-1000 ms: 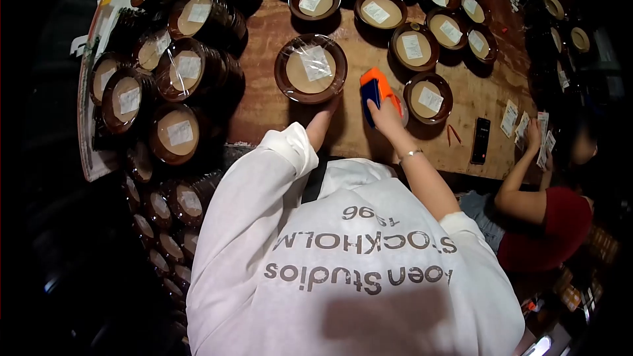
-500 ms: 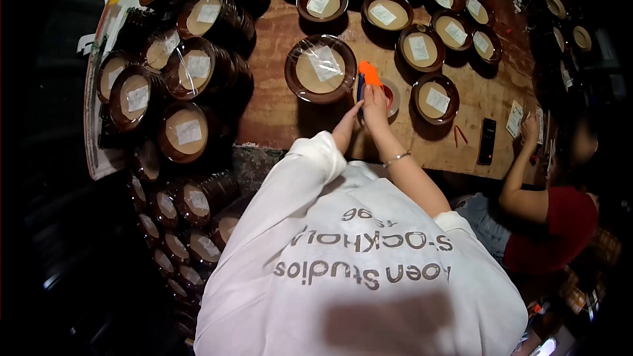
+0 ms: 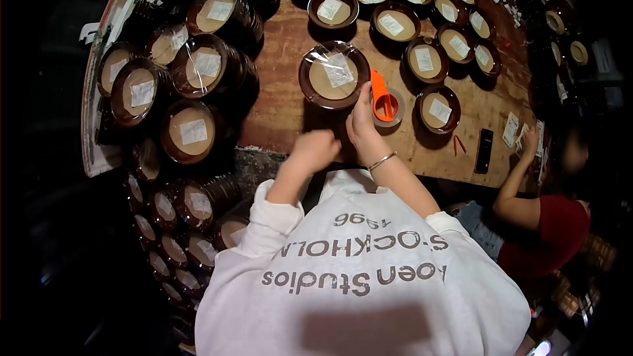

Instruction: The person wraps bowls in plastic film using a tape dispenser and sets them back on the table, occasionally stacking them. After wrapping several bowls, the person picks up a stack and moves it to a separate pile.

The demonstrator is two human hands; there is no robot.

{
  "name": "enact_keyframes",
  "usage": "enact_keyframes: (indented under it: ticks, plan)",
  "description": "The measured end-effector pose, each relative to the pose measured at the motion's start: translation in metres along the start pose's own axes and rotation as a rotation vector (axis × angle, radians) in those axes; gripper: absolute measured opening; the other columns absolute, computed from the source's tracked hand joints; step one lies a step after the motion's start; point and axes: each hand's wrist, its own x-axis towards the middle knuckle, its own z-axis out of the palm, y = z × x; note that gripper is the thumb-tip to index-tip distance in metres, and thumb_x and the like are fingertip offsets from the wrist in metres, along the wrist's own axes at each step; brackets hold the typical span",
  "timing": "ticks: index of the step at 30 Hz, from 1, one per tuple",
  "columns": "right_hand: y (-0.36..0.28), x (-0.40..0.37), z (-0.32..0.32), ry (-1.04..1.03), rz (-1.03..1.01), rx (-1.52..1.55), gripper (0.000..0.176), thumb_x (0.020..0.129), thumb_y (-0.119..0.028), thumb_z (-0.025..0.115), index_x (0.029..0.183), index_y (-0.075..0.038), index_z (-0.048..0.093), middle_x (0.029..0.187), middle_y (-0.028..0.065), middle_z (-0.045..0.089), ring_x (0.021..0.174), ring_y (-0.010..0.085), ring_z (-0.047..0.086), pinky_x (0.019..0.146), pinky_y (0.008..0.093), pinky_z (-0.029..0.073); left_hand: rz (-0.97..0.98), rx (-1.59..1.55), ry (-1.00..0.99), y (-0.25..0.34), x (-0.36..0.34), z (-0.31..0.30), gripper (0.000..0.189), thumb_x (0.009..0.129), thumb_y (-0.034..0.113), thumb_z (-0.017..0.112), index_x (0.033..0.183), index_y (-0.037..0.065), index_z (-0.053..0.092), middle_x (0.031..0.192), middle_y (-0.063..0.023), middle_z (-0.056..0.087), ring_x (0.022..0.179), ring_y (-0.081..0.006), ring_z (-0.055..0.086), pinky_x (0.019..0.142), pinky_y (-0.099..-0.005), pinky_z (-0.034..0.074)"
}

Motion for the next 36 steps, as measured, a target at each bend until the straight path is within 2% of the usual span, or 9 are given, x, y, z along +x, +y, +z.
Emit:
enact_keyframes:
  ticks: [4,7,12,16,18,19,22,23,36]
  plan:
    - [-0.006,-0.004,0.007,0.063,-0.009,0.012,0.073,0.083,-0.057,0.027,0.132,-0.005,0.015,0.139,0.0048,0.012,0.128,0.0150,0.007,0.103,0.0312,0.001,0.209,-0.485,0.919,-0.009,0.042,-0.070,0.029,0.077,0.025,0.055,0.088,-0.002,0.054,0.089,-0.0176,0.057,0.082,-0.0335,0.055,0.071,-0.0408,0.042]
    - [-0.018,-0.017,0.016,0.100,0.012,-0.021,0.075,0.082,-0.059,0.029,0.133,-0.007,0.014,0.139,0.0044,0.013,0.128,0.0166,0.008,0.103,0.0313,0.003,0.291,-0.245,1.117,-0.037,0.111,-0.077,0.039,0.077,0.033,0.056,0.094,-0.002,0.053,0.094,-0.0188,0.055,0.084,-0.0330,0.054,0.072,-0.0394,0.042]
    - [-0.005,0.014,0.002,0.164,0.050,-0.188,0.070,0.081,-0.053,0.041,0.122,0.003,0.034,0.126,0.0116,0.036,0.115,0.0187,0.035,0.096,0.0292,0.025,-0.002,-0.434,0.277,-0.048,0.151,-0.079,0.057,0.075,0.046,0.056,0.099,-0.006,0.054,0.092,-0.0190,0.059,0.085,-0.0260,0.057,0.072,-0.0331,0.044]
    - [-0.024,0.013,0.001,0.074,0.078,-0.093,0.063,0.082,-0.046,0.046,0.121,0.002,0.035,0.127,0.0101,0.037,0.114,0.0205,0.037,0.095,0.0318,0.028,-0.121,-0.707,0.187,-0.055,0.145,-0.057,0.051,0.078,0.042,0.055,0.099,-0.005,0.055,0.094,-0.0132,0.059,0.085,-0.0182,0.056,0.072,-0.0287,0.043]
    - [-0.031,0.023,-0.010,0.043,0.100,-0.109,0.060,0.082,-0.045,0.046,0.122,-0.001,0.036,0.125,0.0112,0.039,0.114,0.0226,0.037,0.097,0.0349,0.028,-0.003,-1.258,0.452,-0.048,0.124,-0.038,0.046,0.081,0.038,0.052,0.101,-0.003,0.054,0.097,-0.0079,0.058,0.087,-0.0141,0.054,0.076,-0.0261,0.042]
    - [-0.033,0.028,-0.018,0.008,0.089,-0.104,0.060,0.083,-0.046,0.045,0.121,-0.002,0.037,0.124,0.0117,0.040,0.113,0.0232,0.038,0.096,0.0362,0.029,-0.056,-1.559,0.395,-0.051,0.117,-0.028,0.048,0.084,0.040,0.047,0.109,-0.001,0.050,0.105,-0.0083,0.055,0.094,-0.0154,0.052,0.082,-0.0266,0.039]
    - [-0.053,0.038,-0.019,-0.068,0.248,-0.008,0.060,0.083,-0.050,0.040,0.118,-0.002,0.040,0.121,0.0130,0.043,0.112,0.0242,0.040,0.096,0.0378,0.031,-0.248,-1.764,0.624,-0.076,0.128,0.003,0.051,0.084,0.043,0.045,0.114,0.001,0.046,0.112,-0.0104,0.050,0.101,-0.0169,0.048,0.086,-0.0274,0.036]
    - [-0.061,0.037,-0.012,-0.021,0.284,-0.067,0.056,0.084,-0.049,0.039,0.114,-0.002,0.045,0.118,0.0126,0.046,0.108,0.0240,0.043,0.094,0.0373,0.033,-0.234,-1.842,0.420,-0.084,0.124,0.007,0.055,0.084,0.046,0.041,0.118,0.003,0.043,0.118,-0.0109,0.046,0.109,-0.0184,0.042,0.090,-0.0289,0.033]
    - [-0.051,0.042,-0.018,-0.106,0.343,-0.064,0.055,0.081,-0.049,0.042,0.119,-0.009,0.042,0.122,0.0080,0.043,0.111,0.0257,0.042,0.094,0.0432,0.033,-0.296,-2.106,0.204,-0.088,0.132,0.046,0.058,0.081,0.053,0.038,0.117,0.008,0.047,0.118,-0.0069,0.048,0.108,-0.0197,0.045,0.093,-0.0323,0.033]
